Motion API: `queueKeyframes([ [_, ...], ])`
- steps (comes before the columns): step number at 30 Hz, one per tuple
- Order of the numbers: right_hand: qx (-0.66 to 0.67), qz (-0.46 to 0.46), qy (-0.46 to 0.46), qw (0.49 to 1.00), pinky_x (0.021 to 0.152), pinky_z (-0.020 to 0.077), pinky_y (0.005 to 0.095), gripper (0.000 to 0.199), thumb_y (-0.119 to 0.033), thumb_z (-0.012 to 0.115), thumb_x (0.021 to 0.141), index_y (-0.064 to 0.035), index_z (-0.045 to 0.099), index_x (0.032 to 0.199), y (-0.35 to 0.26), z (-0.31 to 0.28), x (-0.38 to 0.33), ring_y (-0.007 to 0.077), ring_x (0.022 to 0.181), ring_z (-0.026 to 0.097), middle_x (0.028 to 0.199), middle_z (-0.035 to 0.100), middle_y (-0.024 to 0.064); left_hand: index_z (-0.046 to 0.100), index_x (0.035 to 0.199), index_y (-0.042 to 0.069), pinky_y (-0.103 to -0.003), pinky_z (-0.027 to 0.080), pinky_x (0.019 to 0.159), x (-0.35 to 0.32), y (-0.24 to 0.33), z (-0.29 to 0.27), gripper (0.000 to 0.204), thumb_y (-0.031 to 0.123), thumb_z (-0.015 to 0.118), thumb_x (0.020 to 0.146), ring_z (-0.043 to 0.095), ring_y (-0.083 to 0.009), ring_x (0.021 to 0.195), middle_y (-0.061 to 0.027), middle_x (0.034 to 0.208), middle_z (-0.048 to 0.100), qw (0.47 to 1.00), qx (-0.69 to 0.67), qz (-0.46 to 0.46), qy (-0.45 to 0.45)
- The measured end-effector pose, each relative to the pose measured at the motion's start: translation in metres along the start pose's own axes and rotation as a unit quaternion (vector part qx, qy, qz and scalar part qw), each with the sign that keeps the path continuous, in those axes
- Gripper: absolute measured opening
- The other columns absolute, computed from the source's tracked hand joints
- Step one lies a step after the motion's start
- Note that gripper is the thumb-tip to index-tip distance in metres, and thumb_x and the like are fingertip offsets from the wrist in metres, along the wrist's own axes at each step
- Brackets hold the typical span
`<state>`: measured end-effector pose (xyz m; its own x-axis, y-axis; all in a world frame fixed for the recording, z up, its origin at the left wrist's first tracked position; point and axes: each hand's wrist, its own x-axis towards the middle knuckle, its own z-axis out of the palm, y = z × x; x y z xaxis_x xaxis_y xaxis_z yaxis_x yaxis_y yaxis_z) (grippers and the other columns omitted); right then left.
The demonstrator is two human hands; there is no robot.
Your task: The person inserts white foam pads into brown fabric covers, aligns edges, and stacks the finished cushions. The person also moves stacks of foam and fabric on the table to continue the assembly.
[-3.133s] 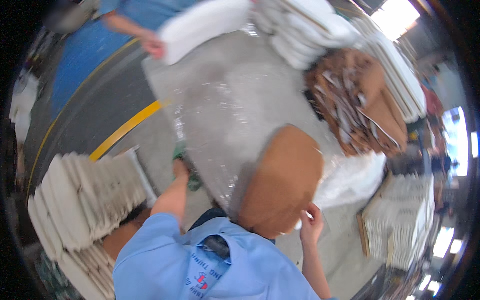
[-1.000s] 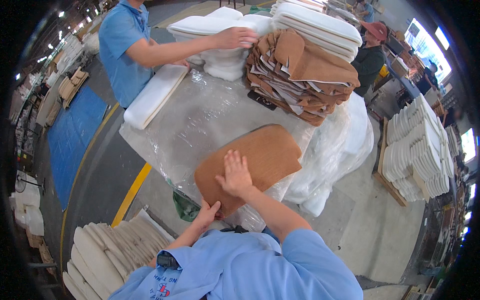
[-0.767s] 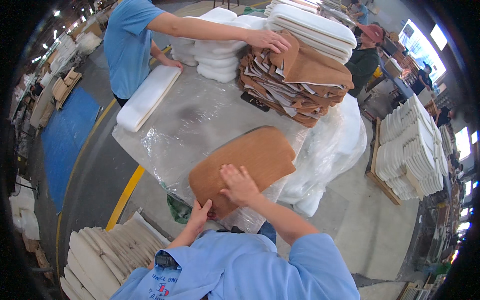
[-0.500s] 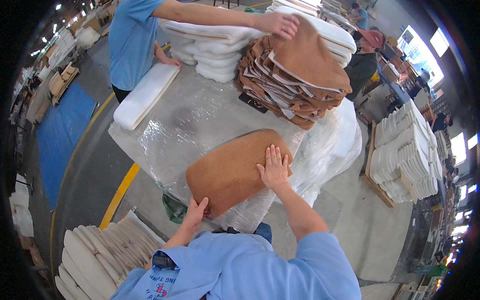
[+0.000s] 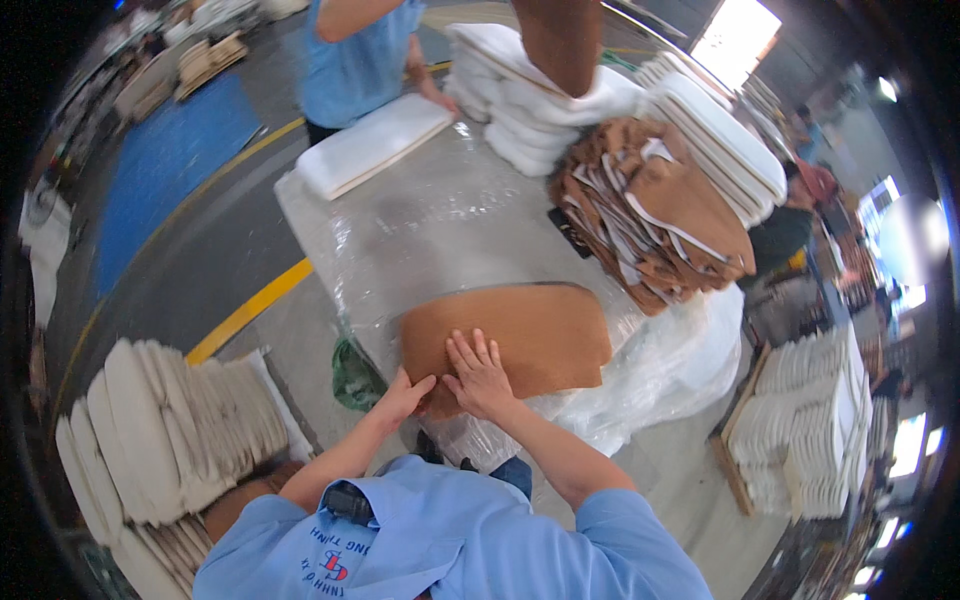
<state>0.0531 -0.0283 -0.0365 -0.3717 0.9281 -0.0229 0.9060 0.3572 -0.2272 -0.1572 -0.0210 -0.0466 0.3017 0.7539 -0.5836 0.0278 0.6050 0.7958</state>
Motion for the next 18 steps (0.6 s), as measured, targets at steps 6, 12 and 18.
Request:
queueKeyframes([
  [6,0.055,-0.127,-0.046,0.989,0.129,0.0222,0.0534,0.069,-0.043,0.056,0.105,-0.0107,0.04,0.163,0.0,-0.029,0.057,0.0317,0.16,0.029,0.172,0.035,0.0093,0.052,0.144,0.002,-0.034,0.057,0.078,0.004,-0.048,0.006,0.048,0.016,0.068,0.101,0.066,-0.0171,0.1,-0.0084,0.125,0.067,0.986,0.024,0.141,0.086],
  [12,-0.068,0.036,-0.023,0.997,0.128,0.0198,0.0563,0.069,-0.049,0.045,0.11,-0.0079,0.034,0.165,0.107,-0.041,0.042,0.0334,0.158,0.03,0.169,0.038,0.0145,0.045,0.14,-0.012,-0.047,0.05,0.104,-0.026,-0.026,0.041,0.077,0.042,0.073,0.093,0.064,-0.0428,0.124,-0.0327,0.132,0.064,0.986,0.066,0.068,0.138],
  [18,0.009,0.075,0.064,0.995,0.124,0.0325,0.05,0.078,-0.053,0.053,0.108,0.0,0.036,0.163,0.254,-0.078,-0.004,0.0385,0.151,0.041,0.165,0.041,0.0232,0.044,0.135,-0.006,-0.043,0.058,0.06,-0.051,-0.068,0.119,0.064,0.032,0.075,0.094,0.075,-0.0287,0.079,-0.0197,0.095,0.073,0.963,0.001,0.122,0.238],
])
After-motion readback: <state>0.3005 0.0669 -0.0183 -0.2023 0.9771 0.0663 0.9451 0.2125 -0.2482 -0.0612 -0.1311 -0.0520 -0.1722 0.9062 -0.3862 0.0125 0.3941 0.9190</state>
